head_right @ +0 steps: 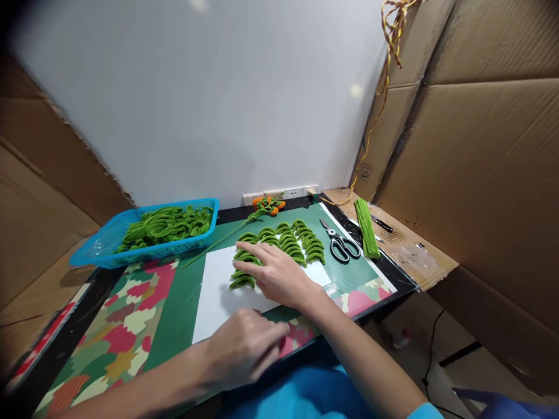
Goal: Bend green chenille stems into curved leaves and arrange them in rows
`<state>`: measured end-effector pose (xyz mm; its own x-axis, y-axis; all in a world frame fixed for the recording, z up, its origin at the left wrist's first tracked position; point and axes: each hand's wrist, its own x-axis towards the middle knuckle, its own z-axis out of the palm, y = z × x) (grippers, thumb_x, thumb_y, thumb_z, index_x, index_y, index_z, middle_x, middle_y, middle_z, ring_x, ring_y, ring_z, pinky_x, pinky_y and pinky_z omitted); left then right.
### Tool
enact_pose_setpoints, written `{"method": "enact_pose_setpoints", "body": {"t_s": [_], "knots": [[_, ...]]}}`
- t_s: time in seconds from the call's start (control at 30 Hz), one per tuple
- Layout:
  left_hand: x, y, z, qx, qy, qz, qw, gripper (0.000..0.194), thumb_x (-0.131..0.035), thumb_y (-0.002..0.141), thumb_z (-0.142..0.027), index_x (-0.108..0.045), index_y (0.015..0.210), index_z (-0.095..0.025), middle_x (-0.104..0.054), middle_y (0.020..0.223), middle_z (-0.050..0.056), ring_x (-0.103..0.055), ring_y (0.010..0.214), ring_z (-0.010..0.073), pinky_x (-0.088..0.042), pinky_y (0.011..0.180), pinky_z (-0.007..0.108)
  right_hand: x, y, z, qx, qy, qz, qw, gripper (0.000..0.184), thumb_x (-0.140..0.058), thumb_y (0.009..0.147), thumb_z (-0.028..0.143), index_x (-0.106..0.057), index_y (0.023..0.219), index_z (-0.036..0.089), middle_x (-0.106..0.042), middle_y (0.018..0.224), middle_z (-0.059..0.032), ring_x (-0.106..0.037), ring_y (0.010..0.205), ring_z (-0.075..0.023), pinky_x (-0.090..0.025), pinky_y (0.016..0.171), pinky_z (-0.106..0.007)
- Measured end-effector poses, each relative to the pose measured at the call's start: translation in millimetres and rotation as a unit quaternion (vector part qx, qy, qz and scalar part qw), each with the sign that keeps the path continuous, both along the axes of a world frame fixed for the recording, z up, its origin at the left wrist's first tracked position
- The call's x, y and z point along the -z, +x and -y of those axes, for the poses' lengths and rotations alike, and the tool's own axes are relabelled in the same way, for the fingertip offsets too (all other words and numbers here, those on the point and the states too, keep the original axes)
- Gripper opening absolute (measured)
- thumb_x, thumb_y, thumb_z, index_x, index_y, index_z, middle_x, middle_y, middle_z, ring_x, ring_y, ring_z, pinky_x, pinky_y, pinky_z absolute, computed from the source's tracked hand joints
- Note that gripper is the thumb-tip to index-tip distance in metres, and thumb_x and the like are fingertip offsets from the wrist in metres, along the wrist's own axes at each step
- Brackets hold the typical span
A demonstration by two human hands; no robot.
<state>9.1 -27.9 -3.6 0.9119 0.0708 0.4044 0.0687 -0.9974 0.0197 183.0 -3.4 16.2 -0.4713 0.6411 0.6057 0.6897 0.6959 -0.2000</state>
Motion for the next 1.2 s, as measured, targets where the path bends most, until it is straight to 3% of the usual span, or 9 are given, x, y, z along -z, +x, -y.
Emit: {"method": "enact_pose_setpoints", "body": {"t_s": [0.1, 0.2, 0.27, 0.33, 0.57, 0.77, 0.97, 1.1, 1.2], "knots": [[-31.5, -2, -9, -0.121, -0.071, -0.104, 0.985, 0.012, -0.057, 0.092, -0.017, -0.061, 0.082, -0.020, -0.065, 0.062, 0.000, -0.060, 0.049, 0.0204, -0.031, 0.049, 0.033, 1.2, 14, 13, 0.059, -0.008, -0.066, 0.996, 0.059, -0.051, 0.093, -0.004, -0.070, 0.139, 0.027, -0.060, 0.158, -0.0087, -0.060, 0.137, -0.0224, -0.053, 0.110, -0.040], [-64.0, -9, -22, -0.143, -0.114, -0.179, 0.967, 0.016, -0.068, 0.094, -0.032, -0.063, 0.083, -0.021, -0.068, 0.070, 0.000, -0.064, 0.058, 0.0218, -0.029, 0.052, 0.032, 6.1, 29, 32, 0.118, -0.029, -0.167, 0.978, 0.030, -0.061, 0.101, 0.012, -0.079, 0.121, 0.026, -0.081, 0.108, -0.0071, -0.074, 0.094, -0.0199, -0.059, 0.087, -0.033], [-79.8, -16, -32, -0.116, -0.157, -0.225, 0.954, 0.027, -0.075, 0.094, -0.043, -0.064, 0.084, -0.021, -0.067, 0.072, -0.001, -0.062, 0.059, 0.0198, -0.030, 0.054, 0.031, 8.7, 36, 48, 0.161, -0.046, -0.231, 0.958, 0.016, -0.067, 0.103, 0.028, -0.083, 0.105, 0.023, -0.077, 0.077, -0.0023, -0.064, 0.061, -0.0158, -0.053, 0.066, -0.029], [-88.0, -23, -41, -0.118, -0.194, -0.254, 0.940, 0.029, -0.083, 0.089, -0.046, -0.066, 0.087, -0.022, -0.066, 0.074, -0.002, -0.061, 0.063, 0.0193, -0.030, 0.054, 0.029, 10.6, 40, 64, 0.204, -0.057, -0.293, 0.932, 0.029, -0.064, 0.105, 0.037, -0.083, 0.090, 0.021, -0.067, 0.061, 0.0007, -0.051, 0.048, -0.0130, -0.043, 0.055, -0.029], [-83.0, -20, -47, -0.084, -0.281, -0.333, 0.896, 0.025, -0.092, 0.081, -0.030, -0.070, 0.090, -0.021, -0.068, 0.079, -0.003, -0.059, 0.069, 0.0174, -0.028, 0.055, 0.025, 24.2, 40, 103, 0.219, -0.115, -0.378, 0.892, 0.050, -0.059, 0.106, 0.047, -0.074, 0.065, 0.021, -0.034, 0.047, 0.0059, -0.031, 0.044, -0.0114, -0.026, 0.050, -0.030], [-82.3, -13, -46, -0.103, -0.284, -0.338, 0.891, 0.008, -0.079, 0.088, -0.021, -0.071, 0.090, -0.021, -0.068, 0.078, -0.002, -0.058, 0.068, 0.0173, -0.031, 0.055, 0.026, 26.7, 22, 107, 0.132, -0.262, -0.279, 0.914, 0.035, -0.064, 0.105, 0.043, -0.076, 0.080, 0.022, -0.058, 0.060, 0.0031, -0.049, 0.054, -0.0138, -0.033, 0.056, -0.029], [-82.7, -14, -46, -0.118, -0.295, -0.326, 0.891, 0.007, -0.062, 0.087, -0.016, -0.065, 0.084, -0.021, -0.065, 0.075, -0.001, -0.053, 0.062, 0.0163, -0.031, 0.054, 0.026, 31.9, 5, 102, 0.114, -0.230, -0.169, 0.952, 0.005, -0.077, 0.098, 0.026, -0.075, 0.094, 0.025, -0.064, 0.080, 0.0004, -0.060, 0.078, -0.0186, -0.040, 0.067, -0.029], [-78.2, -11, -46, -0.111, -0.393, -0.284, 0.867, 0.006, -0.061, 0.090, -0.020, -0.059, 0.085, -0.021, -0.062, 0.077, -0.001, -0.052, 0.065, 0.0157, -0.034, 0.054, 0.026, 38.7, 7, 96, 0.115, -0.191, -0.234, 0.946, 0.008, -0.069, 0.102, 0.020, -0.075, 0.100, 0.025, -0.066, 0.097, -0.0039, -0.064, 0.092, -0.0199, -0.047, 0.076, -0.029], [-66.3, -8, -47, -0.097, -0.542, -0.245, 0.798, 0.013, -0.062, 0.097, -0.030, -0.056, 0.089, -0.021, -0.065, 0.076, -0.001, -0.057, 0.059, 0.0143, -0.040, 0.052, 0.024, 39.5, 13, 94, 0.100, -0.181, -0.293, 0.933, 0.006, -0.071, 0.101, 0.022, -0.076, 0.103, 0.024, -0.066, 0.099, -0.0038, -0.064, 0.089, -0.0184, -0.048, 0.075, -0.028]]}}
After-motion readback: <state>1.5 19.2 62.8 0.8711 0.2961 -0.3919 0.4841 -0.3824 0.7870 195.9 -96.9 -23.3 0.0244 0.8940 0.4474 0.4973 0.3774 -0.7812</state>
